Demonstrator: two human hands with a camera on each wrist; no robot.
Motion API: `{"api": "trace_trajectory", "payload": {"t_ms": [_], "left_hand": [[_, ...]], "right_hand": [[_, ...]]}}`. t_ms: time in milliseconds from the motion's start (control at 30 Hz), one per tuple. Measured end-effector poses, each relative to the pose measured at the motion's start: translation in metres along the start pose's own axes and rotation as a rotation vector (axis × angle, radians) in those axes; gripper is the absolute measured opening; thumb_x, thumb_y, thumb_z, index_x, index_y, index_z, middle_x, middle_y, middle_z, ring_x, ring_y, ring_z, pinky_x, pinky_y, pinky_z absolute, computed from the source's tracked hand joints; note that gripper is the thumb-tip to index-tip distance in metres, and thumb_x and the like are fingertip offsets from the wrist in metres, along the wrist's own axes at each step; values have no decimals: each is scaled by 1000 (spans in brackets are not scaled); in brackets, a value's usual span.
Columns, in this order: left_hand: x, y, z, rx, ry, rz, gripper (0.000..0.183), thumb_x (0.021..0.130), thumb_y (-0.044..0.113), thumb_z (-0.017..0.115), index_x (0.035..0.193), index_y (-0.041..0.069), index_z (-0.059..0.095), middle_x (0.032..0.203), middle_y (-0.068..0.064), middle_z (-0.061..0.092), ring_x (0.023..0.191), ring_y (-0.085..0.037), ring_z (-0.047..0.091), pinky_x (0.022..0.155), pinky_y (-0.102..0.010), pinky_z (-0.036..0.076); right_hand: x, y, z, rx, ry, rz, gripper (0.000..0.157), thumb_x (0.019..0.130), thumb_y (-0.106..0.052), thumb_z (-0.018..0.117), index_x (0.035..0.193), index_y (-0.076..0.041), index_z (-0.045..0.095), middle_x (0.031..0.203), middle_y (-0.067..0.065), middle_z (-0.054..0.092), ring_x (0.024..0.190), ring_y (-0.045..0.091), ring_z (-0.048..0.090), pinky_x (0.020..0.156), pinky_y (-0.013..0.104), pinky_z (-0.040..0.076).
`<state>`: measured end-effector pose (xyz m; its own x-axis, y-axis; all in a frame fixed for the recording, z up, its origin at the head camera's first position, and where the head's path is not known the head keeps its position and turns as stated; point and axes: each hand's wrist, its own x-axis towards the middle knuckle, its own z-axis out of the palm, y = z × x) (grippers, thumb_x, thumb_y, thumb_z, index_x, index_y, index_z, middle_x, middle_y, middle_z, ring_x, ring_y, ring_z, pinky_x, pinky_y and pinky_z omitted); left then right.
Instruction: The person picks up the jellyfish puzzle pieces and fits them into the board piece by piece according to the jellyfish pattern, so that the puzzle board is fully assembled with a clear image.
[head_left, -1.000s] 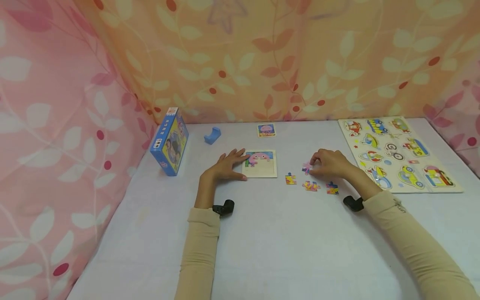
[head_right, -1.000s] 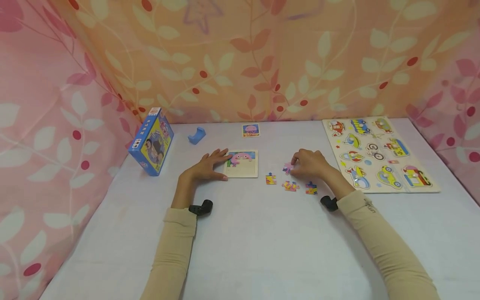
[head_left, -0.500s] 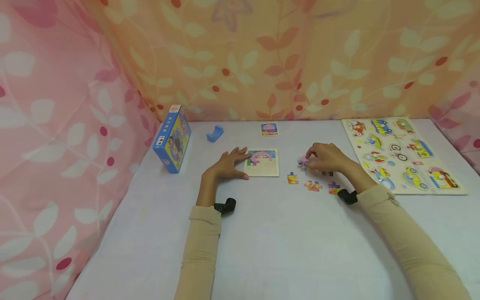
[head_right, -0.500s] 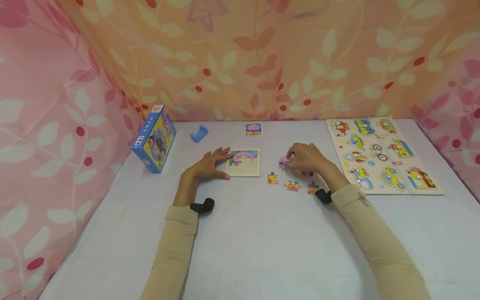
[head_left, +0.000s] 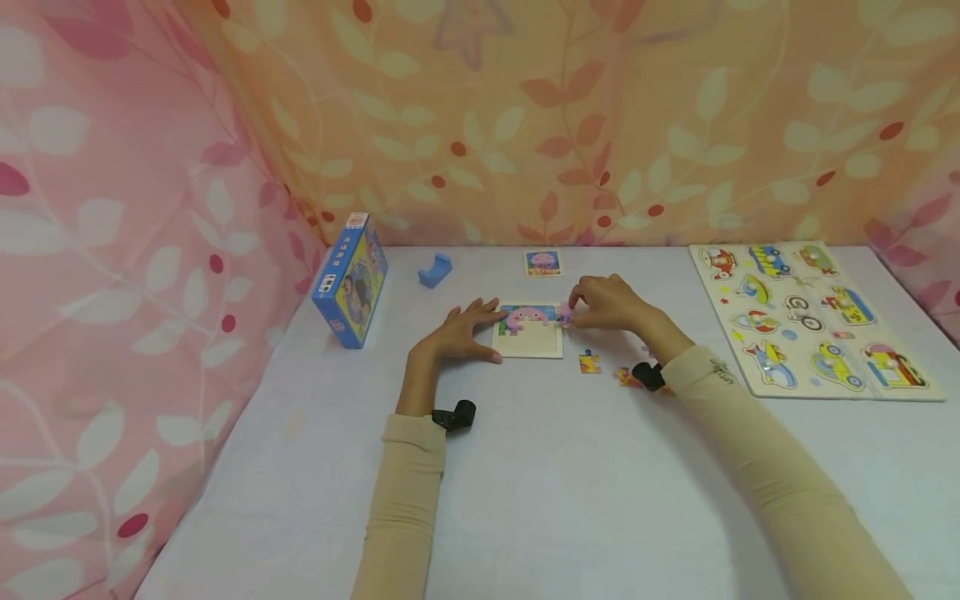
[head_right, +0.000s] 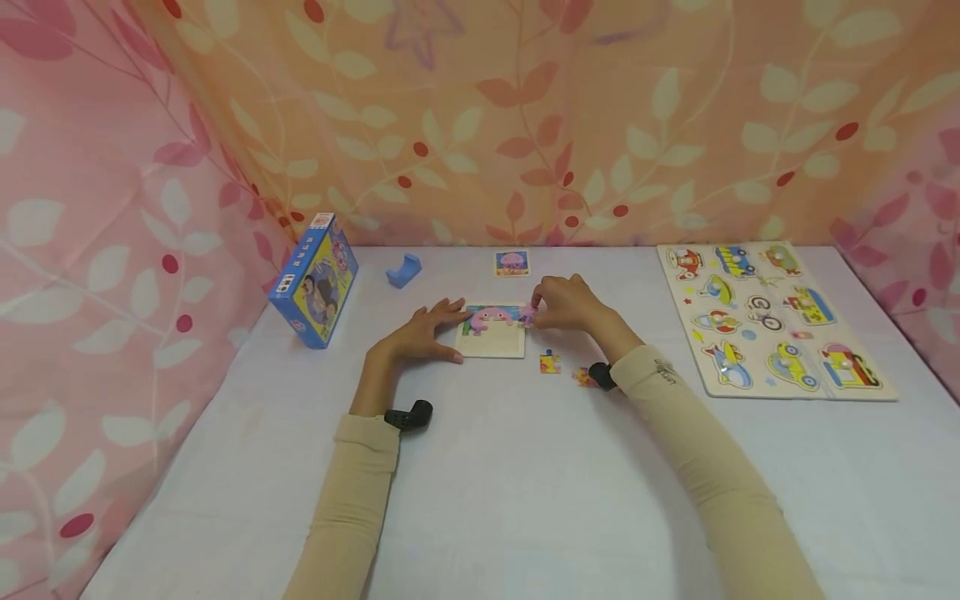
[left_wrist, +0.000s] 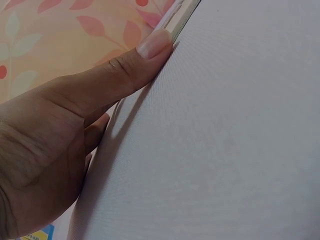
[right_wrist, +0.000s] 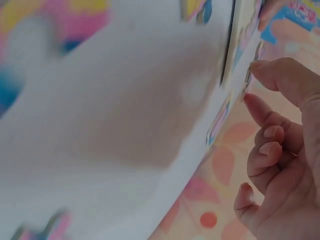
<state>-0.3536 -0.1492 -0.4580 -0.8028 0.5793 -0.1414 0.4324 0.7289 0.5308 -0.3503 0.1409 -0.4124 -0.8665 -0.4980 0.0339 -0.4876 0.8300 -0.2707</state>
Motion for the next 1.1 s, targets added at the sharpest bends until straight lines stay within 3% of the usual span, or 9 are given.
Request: {"api": "trace_trajectory", "payload": {"t_ms": [300, 633, 867, 1100], "left_hand": [[0, 1, 0, 12, -4, 18, 85, 71, 45, 75, 143, 27, 34, 154, 5, 16, 144, -20, 2, 115, -46, -4], [1, -1, -1, -7, 5, 16, 85, 69, 45, 76, 142, 28, 35, 154, 7, 16, 144, -19, 1, 115, -45, -5], [3, -2, 1, -7, -1, 19, 86, 69, 46, 76, 142, 29, 35, 154, 8, 16, 144, -18, 1, 116, -45, -4], [3, -4, 1, 2, 5, 14, 85, 69, 47, 76, 142, 30, 35, 154, 10, 16, 144, -16, 1, 116, -44, -5]], "right_hand": [[21, -22, 19, 0, -22, -59, 27, 73, -30, 72, 90, -10, 68, 87, 4, 61, 77, 18, 52, 70, 34, 31], [28, -37, 23, 10, -30, -111, 24, 76, -27, 70, 91, -9, 68, 90, 5, 62, 83, 19, 56, 71, 35, 32], [28, -41, 26, 17, -55, -66, 32, 76, -32, 72, 97, -8, 68, 89, 5, 62, 82, 20, 54, 71, 35, 34], [28, -50, 32, -14, -16, -43, 43, 75, -42, 72, 102, -9, 71, 78, 4, 57, 70, 18, 50, 65, 34, 32]]}}
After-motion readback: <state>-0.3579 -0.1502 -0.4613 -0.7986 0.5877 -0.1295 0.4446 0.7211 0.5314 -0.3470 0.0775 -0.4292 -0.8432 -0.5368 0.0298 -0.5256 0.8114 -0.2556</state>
